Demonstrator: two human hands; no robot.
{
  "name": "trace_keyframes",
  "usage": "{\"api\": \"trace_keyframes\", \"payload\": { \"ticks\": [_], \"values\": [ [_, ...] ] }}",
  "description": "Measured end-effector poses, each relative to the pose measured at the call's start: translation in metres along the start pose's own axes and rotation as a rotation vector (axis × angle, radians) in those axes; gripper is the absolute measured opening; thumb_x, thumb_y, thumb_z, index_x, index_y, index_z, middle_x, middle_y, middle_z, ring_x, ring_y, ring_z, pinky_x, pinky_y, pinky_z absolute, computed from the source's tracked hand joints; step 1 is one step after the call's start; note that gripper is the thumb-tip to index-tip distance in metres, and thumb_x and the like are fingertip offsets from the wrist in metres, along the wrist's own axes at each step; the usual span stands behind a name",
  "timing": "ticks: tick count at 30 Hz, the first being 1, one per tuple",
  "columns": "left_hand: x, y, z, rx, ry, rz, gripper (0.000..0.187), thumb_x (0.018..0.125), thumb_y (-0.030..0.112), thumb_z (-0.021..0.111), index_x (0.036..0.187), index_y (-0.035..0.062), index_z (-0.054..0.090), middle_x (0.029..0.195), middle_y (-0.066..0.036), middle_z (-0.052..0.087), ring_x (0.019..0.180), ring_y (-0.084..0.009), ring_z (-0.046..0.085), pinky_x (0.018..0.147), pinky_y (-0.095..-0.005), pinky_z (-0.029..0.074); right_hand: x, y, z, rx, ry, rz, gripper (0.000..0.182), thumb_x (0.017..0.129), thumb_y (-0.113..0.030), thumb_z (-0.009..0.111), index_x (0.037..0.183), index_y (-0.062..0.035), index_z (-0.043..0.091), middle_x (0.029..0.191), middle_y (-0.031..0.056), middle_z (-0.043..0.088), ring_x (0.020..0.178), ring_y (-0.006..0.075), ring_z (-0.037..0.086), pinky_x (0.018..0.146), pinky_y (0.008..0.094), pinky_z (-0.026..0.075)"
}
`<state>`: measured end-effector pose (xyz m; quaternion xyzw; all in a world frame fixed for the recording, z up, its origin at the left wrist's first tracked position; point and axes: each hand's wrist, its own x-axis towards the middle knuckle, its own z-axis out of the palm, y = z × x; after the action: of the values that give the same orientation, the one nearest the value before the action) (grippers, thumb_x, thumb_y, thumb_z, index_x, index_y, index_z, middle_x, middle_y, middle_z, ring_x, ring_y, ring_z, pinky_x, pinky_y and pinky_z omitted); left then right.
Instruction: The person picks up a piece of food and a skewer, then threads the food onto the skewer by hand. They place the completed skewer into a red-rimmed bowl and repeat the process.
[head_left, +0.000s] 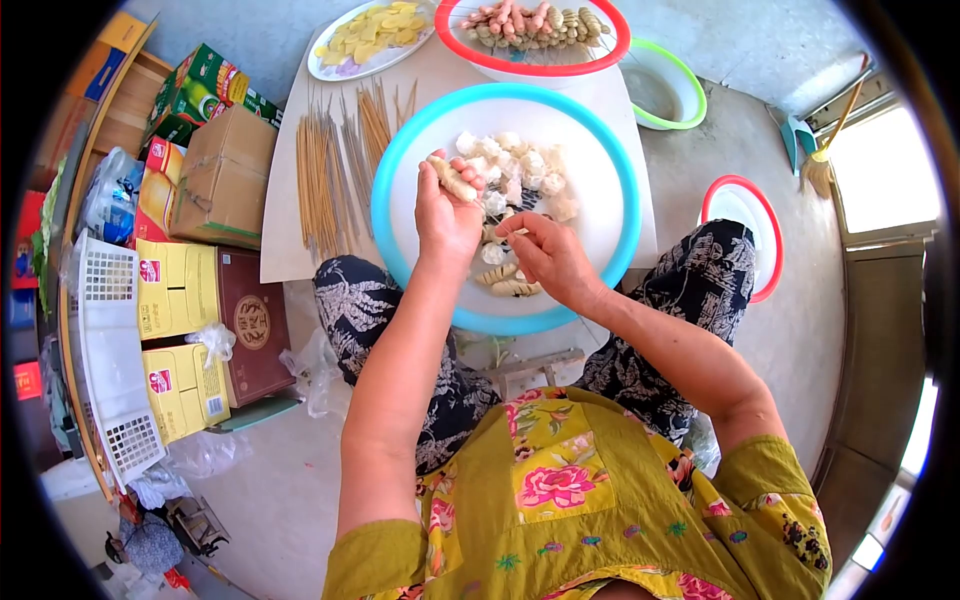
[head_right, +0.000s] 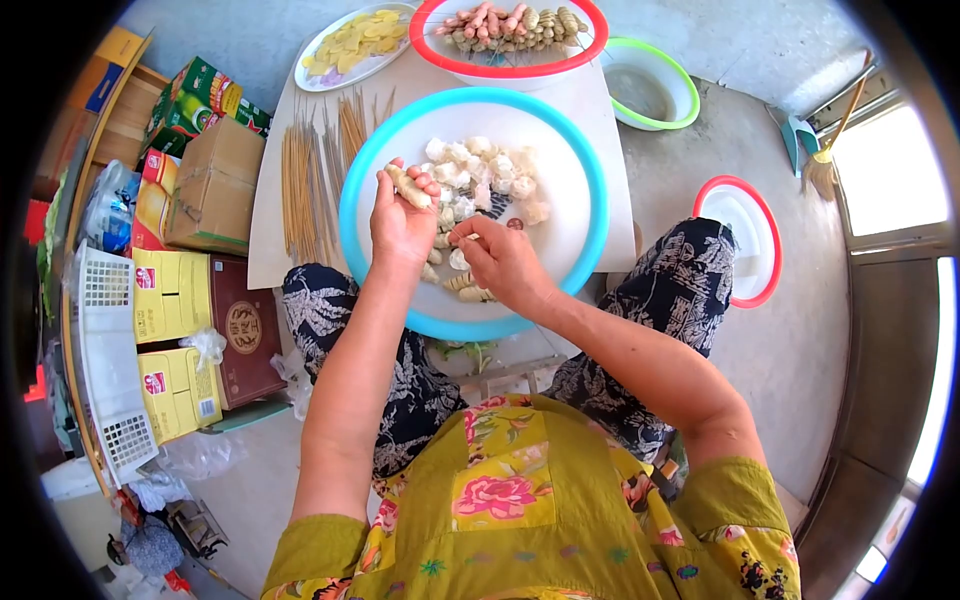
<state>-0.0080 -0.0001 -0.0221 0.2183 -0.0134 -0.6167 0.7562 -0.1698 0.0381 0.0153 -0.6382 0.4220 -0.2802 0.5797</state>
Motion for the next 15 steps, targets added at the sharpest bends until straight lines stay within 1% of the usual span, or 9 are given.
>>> {"api": "trace_keyframes", "payload": {
  "ticks": [2, 15],
  "values": [
    [-0.0009, -0.0013, 0.0004, 0.010, 0.009, 0.000, 0.025, 0.100, 0.031, 0.037, 0.105, 0.0081, 0.046, 0.084, -0.007, 0.050, 0.072, -0.0169, 0.047, 0.068, -0.0313, 0.041, -0.0002, 0.0008, 0.0009, -0.002, 0.026, -0.018, 0.014, 0.091, -0.011, 0.050, 0.095, -0.0007, 0.057, 0.049, 0.0003, 0.045, 0.046, 0.0068, 0.042, 0.044, 0.0259, 0.035],
    [-0.0052, -0.0076, 0.0018, 0.029, -0.039, -0.018, 0.023, 0.100, 0.031, 0.039, 0.101, 0.0091, 0.047, 0.085, -0.006, 0.051, 0.075, -0.0168, 0.049, 0.071, -0.0315, 0.042, 0.0077, 0.0067, 0.0043, -0.022, 0.100, -0.068, 0.012, 0.088, -0.008, 0.050, 0.091, -0.0012, 0.059, 0.046, -0.0002, 0.042, 0.043, 0.0062, 0.040, 0.042, 0.0267, 0.032]
  ]
}}
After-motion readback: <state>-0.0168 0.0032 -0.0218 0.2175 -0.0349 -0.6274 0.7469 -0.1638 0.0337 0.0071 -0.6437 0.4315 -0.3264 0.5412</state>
